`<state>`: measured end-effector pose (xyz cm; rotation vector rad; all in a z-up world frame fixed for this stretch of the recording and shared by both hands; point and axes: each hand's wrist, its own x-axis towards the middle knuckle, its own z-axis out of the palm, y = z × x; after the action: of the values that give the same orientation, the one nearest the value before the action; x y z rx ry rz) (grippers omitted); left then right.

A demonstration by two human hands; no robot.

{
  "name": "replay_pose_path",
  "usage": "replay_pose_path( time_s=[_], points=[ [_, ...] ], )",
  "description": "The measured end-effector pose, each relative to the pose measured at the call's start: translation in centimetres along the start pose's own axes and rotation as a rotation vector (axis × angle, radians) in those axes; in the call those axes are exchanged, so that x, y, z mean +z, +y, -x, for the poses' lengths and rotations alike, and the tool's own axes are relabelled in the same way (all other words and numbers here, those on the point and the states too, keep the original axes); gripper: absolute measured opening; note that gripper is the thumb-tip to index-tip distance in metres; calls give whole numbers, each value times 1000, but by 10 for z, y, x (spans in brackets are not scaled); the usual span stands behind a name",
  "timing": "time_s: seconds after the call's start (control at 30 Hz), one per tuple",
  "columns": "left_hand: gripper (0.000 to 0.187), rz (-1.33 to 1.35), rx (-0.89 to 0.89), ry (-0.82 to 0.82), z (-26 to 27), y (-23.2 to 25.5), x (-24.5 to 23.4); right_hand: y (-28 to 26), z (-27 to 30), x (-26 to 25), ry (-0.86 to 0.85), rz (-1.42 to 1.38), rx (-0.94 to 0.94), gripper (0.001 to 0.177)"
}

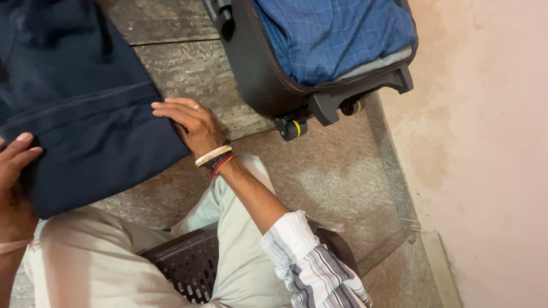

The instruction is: The person folds a blue patterned shirt by smoothing it on a wooden surface, folding the sleeves and sides inward, and then rolling or folding it into a compact rectangle before placing it into a black suitcase.

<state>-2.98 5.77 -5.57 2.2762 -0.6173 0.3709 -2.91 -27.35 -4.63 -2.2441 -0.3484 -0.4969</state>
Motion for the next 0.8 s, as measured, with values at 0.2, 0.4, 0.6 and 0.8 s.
replay_pose_path(
  time_s=[0.2, 0.4, 0.6, 0.8],
  points=[
    [30, 186, -31, 59, -3, 6, 1, 2, -1, 4, 20, -2, -3, 28],
    [32, 22, 33, 31, -3, 5, -6, 0, -3, 1, 34, -38, 3, 28],
    [31, 79, 23, -32, -2, 29, -32, 0, 4, -15, -52, -144, -84, 29],
    [25, -493, 282, -245, -22, 50, -43, -9, 1, -24, -171, 132, -214, 17]
  ],
)
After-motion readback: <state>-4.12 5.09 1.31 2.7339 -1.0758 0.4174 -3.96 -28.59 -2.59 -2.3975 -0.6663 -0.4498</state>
